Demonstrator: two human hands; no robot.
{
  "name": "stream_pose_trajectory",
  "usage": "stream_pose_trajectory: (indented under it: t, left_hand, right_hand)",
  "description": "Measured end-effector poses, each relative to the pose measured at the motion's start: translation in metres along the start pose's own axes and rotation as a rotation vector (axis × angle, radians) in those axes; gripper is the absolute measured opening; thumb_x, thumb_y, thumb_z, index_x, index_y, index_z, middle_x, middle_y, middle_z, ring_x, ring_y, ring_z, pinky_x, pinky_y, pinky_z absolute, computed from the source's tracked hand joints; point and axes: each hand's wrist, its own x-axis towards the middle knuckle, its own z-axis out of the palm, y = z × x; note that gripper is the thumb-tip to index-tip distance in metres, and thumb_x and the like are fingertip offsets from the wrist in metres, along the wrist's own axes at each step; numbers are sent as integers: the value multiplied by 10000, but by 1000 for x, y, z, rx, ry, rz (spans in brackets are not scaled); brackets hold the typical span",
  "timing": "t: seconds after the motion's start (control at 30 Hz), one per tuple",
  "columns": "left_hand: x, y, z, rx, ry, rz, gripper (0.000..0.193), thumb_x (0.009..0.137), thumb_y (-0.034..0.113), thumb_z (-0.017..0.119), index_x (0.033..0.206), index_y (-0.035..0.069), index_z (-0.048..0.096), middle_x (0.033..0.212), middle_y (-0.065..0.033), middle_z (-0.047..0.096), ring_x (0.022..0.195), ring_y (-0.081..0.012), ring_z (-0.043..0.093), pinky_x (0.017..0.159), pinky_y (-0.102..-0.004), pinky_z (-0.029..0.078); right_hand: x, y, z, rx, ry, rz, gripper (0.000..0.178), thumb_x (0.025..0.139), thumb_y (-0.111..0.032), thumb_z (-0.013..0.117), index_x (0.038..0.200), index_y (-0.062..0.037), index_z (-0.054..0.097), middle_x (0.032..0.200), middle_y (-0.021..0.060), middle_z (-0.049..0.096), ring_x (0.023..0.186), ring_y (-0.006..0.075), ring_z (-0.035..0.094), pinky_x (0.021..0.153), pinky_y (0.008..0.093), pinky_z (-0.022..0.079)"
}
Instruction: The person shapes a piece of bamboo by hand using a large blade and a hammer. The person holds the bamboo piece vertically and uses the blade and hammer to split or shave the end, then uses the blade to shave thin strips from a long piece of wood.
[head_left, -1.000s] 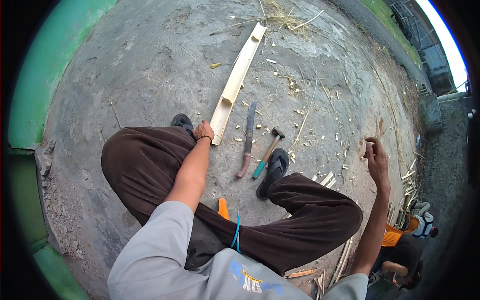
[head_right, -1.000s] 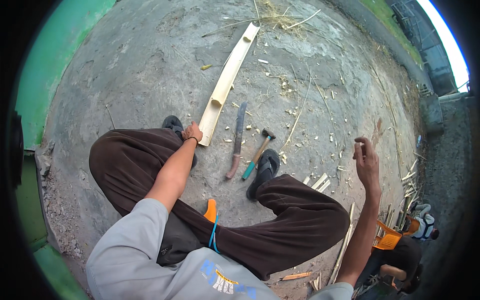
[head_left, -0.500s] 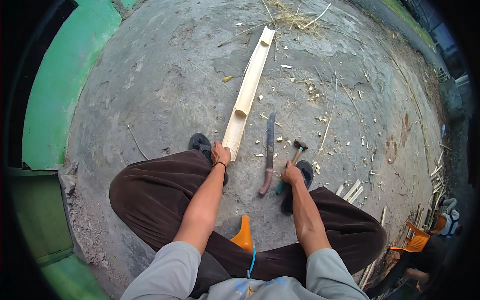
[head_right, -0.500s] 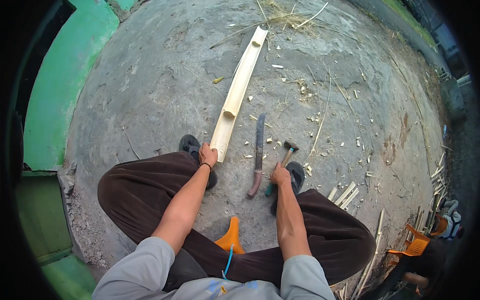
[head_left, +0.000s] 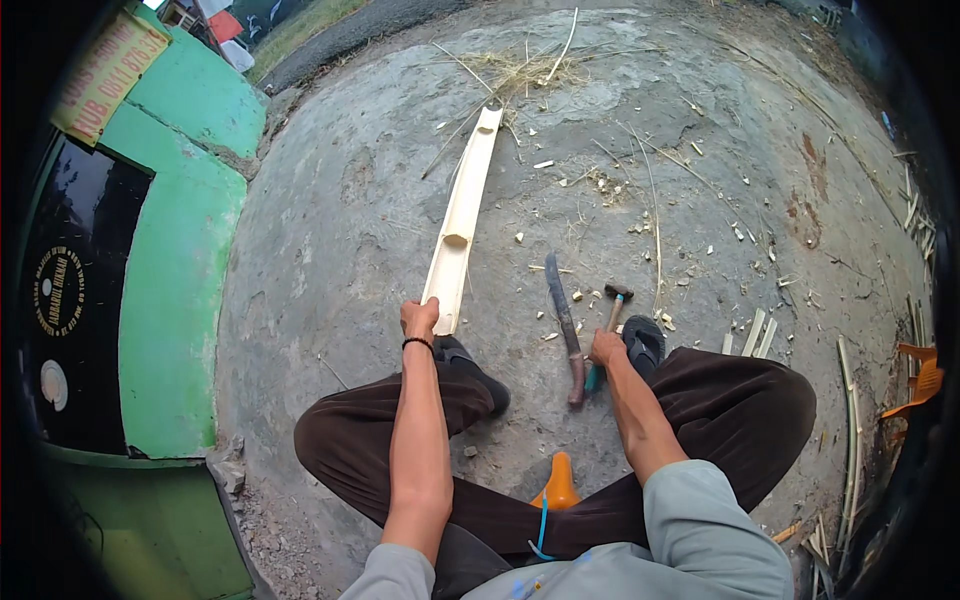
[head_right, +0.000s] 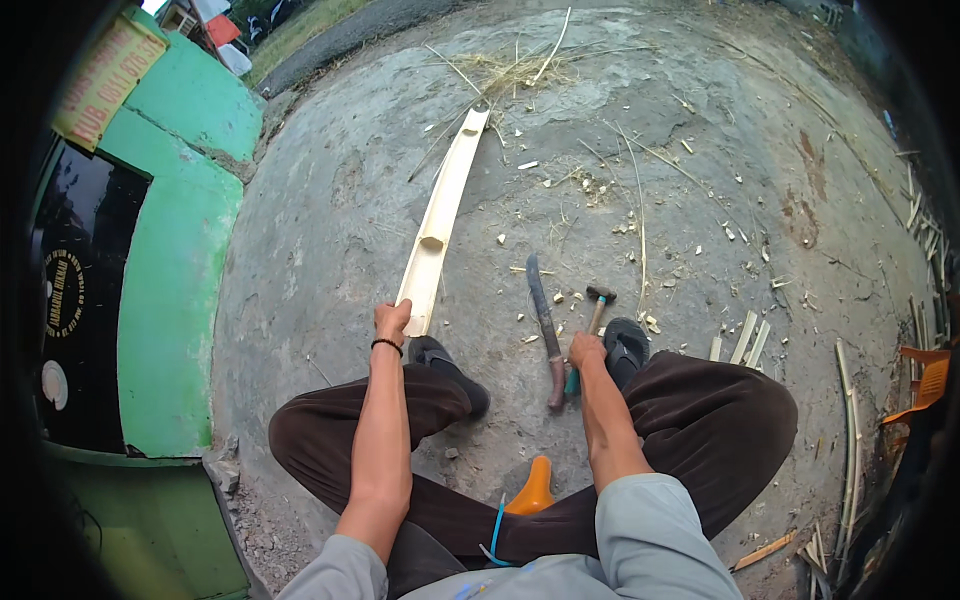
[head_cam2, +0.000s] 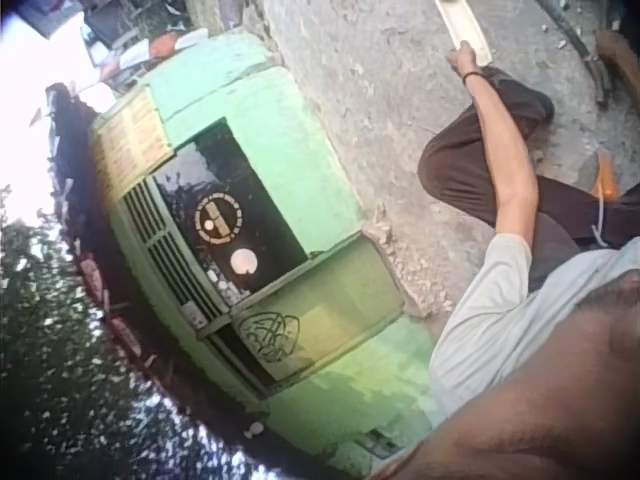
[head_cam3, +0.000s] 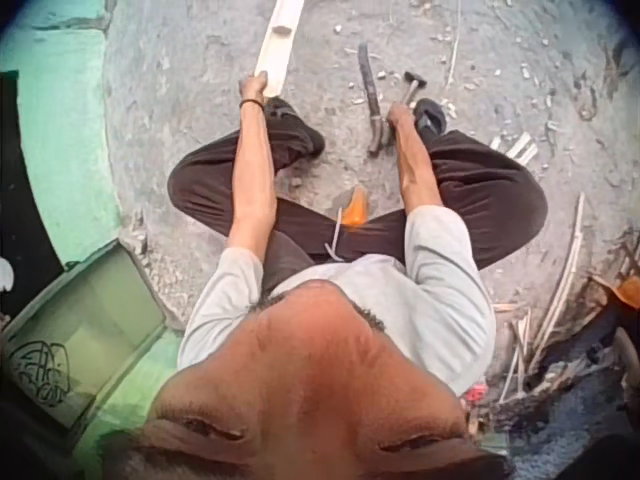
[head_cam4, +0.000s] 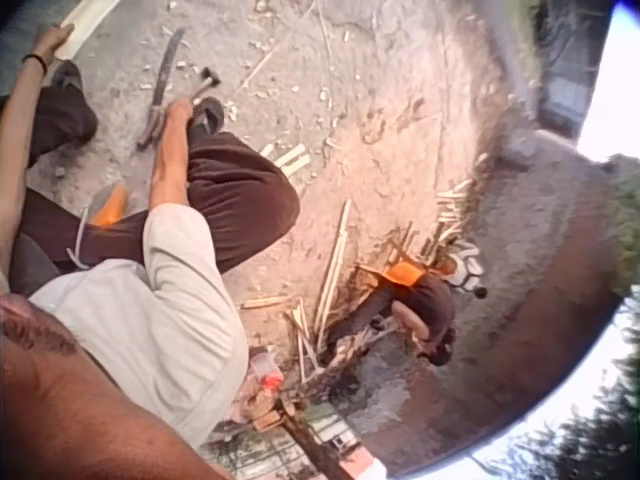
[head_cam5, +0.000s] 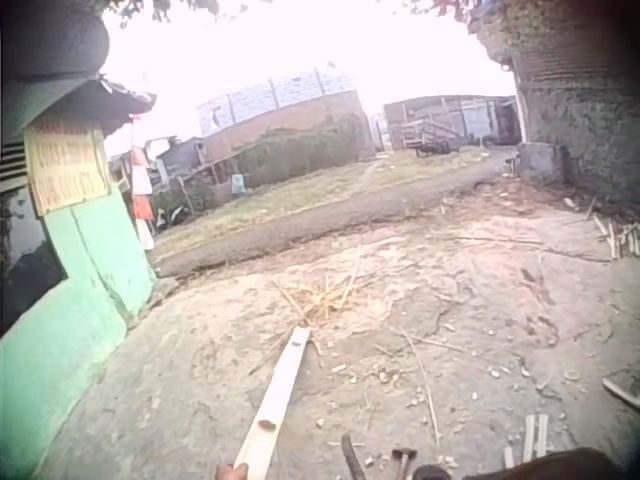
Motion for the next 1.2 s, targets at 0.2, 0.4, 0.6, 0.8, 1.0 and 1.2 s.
stream_pose_trajectory:
  t: [0.2, 0.4, 0.6, 0.8, 1.0, 1.2]
  left_hand:
    - [-11, 134, -135, 354, 27, 335, 369, 732, 234, 722, 962, -54, 732, 994, -244, 727, 948, -355, 721, 804, -410, 558]
    - [-102, 305, -238, 920, 238, 696, 357, 765, 230, 761, 1067, 40, 740, 1111, -225, 709, 1067, -382, 681, 867, -450, 556]
    - [-223, 408, -326, 1299, 649, 1322, 269, 765, 180, 704, 1001, 74, 628, 1012, -153, 683, 998, -362, 662, 786, -508, 509]
    - [-287, 457, -364, 1606, 352, 1284, 343, 818, 313, 728, 1035, 48, 721, 898, -110, 701, 849, -252, 675, 784, -360, 549]
    - [-310, 462, -384, 1734, 374, 1434, 391, 784, 323, 747, 1075, 65, 707, 1063, -158, 678, 1019, -308, 646, 856, -428, 523]
    - [-284, 440, -398, 1377, 448, 1243, 440, 814, 371, 751, 1134, 81, 671, 1068, -154, 671, 1024, -301, 637, 880, -418, 508]
  right_hand:
    - [-19, -33, -50, 671, 159, 173, 864, 755, -350, 772, 1407, -97, 265, 1233, 305, 581, 1129, 427, 612, 963, 474, 508]
    - [-26, -31, -97, 915, 297, 148, 857, 758, -240, 777, 1370, -81, 199, 1237, 311, 573, 1128, 415, 613, 922, 455, 548]
    - [-39, -45, -88, 794, 296, 30, 842, 752, -211, 791, 1363, -92, 224, 1219, 283, 602, 1157, 427, 607, 942, 472, 523]
    - [-58, -77, -105, 955, 323, -208, 700, 786, -94, 770, 1334, -49, 336, 942, 197, 675, 680, 272, 698, 602, 403, 565]
    - [-65, -88, -124, 955, 329, -398, 697, 790, -98, 754, 1360, -18, 363, 851, 151, 665, 627, 232, 694, 568, 361, 555]
    - [-84, -103, -132, 926, 390, -487, 710, 794, -139, 763, 1382, -14, 385, 932, 166, 658, 670, 232, 701, 620, 360, 568]
